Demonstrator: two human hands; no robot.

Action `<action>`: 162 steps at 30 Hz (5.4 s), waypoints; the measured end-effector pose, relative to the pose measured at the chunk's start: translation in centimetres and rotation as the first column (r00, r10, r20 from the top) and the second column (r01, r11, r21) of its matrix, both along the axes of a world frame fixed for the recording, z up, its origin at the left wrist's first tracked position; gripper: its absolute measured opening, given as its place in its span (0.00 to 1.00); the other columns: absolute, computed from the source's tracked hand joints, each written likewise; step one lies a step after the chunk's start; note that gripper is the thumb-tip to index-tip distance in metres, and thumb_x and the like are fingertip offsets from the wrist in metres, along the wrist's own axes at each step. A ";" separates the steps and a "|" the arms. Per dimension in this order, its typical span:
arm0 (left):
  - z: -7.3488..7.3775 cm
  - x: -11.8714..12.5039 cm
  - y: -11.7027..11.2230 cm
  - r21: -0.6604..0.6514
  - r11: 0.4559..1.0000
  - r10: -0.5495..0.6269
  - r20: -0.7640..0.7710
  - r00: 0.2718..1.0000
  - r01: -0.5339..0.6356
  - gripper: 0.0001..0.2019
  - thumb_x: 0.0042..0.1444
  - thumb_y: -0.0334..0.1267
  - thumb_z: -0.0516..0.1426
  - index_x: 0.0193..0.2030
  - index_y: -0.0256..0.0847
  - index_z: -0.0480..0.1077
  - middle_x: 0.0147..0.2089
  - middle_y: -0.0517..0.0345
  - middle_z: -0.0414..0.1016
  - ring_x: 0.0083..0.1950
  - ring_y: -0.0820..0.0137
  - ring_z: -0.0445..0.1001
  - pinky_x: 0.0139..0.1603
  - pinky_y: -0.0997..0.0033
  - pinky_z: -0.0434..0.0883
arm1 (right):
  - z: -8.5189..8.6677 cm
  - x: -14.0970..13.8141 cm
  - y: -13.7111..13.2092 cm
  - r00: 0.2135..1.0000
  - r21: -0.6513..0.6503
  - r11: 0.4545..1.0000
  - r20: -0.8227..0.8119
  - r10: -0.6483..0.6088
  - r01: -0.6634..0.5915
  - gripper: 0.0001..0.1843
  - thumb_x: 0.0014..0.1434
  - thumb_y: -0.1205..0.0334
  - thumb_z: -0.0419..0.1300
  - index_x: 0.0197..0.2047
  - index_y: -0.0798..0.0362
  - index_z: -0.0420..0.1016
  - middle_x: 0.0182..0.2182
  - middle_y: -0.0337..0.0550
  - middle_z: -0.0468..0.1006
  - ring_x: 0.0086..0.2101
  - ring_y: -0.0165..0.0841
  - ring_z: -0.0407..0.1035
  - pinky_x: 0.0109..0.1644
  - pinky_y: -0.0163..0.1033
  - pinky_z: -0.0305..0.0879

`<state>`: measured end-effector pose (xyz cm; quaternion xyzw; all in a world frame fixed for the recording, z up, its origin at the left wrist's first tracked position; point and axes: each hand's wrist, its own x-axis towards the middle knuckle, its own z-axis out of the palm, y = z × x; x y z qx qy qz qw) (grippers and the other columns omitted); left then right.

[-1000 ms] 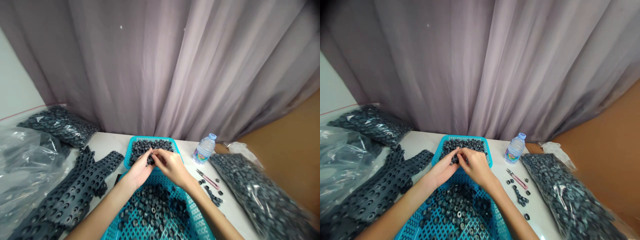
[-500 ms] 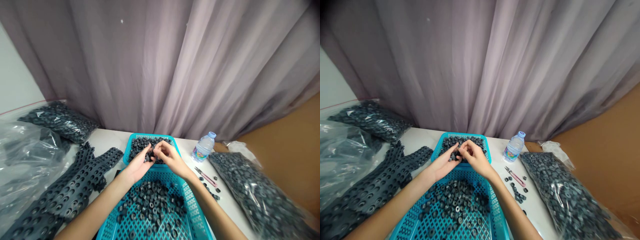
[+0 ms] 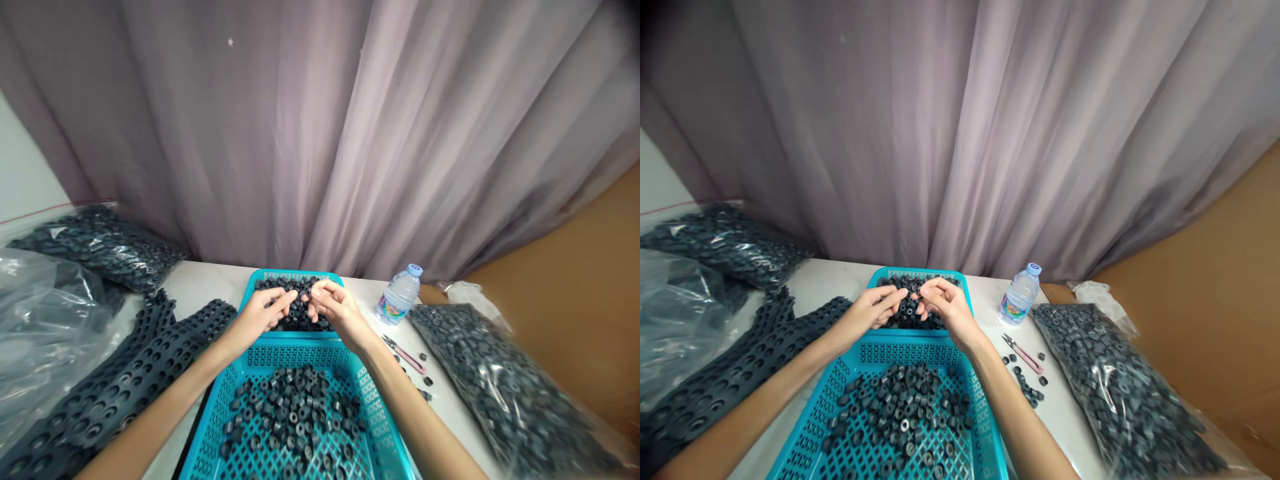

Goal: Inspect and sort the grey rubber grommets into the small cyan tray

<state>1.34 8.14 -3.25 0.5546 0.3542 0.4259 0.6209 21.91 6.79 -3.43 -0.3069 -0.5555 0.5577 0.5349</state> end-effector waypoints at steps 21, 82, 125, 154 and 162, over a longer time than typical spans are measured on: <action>2.4 -0.7 -3.4 0.665 0.746 0.306 -0.369 0.878 0.019 0.11 0.70 0.46 0.60 0.55 0.49 0.69 0.36 0.69 0.80 0.38 0.73 0.82 0.43 0.76 0.72 | 2.5 -1.5 -2.1 0.969 -0.053 0.975 -0.137 0.206 -0.215 0.15 0.64 0.50 0.70 0.41 0.54 0.78 0.30 0.44 0.84 0.28 0.32 0.79 0.28 0.30 0.72; 2.9 -0.1 -3.8 -0.030 0.933 -0.351 0.136 0.927 0.358 0.19 0.71 0.53 0.57 0.38 0.39 0.70 0.22 0.71 0.55 0.22 0.80 0.44 0.23 0.76 0.47 | 5.7 1.2 -3.7 0.968 -0.105 0.968 0.085 0.238 -0.229 0.10 0.62 0.57 0.73 0.36 0.56 0.84 0.30 0.41 0.83 0.26 0.27 0.75 0.29 0.29 0.70; 3.0 0.8 -4.8 0.368 0.928 0.086 -0.047 0.995 -0.063 0.16 0.74 0.50 0.55 0.37 0.43 0.67 0.25 0.70 0.59 0.26 0.77 0.57 0.27 0.78 0.59 | 7.1 -1.5 -7.2 0.739 0.596 0.792 0.475 -0.478 0.129 0.03 0.70 0.63 0.65 0.45 0.48 0.75 0.40 0.40 0.82 0.38 0.34 0.79 0.38 0.37 0.72; 2.5 1.0 -4.1 0.271 0.960 0.087 -0.063 0.994 -0.067 0.15 0.69 0.54 0.59 0.42 0.44 0.73 0.27 0.68 0.58 0.28 0.75 0.55 0.26 0.76 0.56 | 5.4 -1.2 -5.7 0.388 0.828 0.560 0.514 -0.765 0.008 0.02 0.73 0.66 0.60 0.44 0.51 0.73 0.41 0.40 0.83 0.36 0.33 0.79 0.38 0.36 0.68; 2.1 0.7 -3.7 0.279 0.960 0.076 -0.115 0.990 -0.041 0.14 0.70 0.53 0.59 0.44 0.45 0.72 0.28 0.68 0.58 0.28 0.75 0.56 0.26 0.76 0.56 | 4.8 -0.6 -5.3 0.335 0.866 0.499 0.481 -0.810 -0.038 0.05 0.71 0.68 0.62 0.40 0.52 0.74 0.37 0.39 0.87 0.30 0.33 0.80 0.33 0.36 0.63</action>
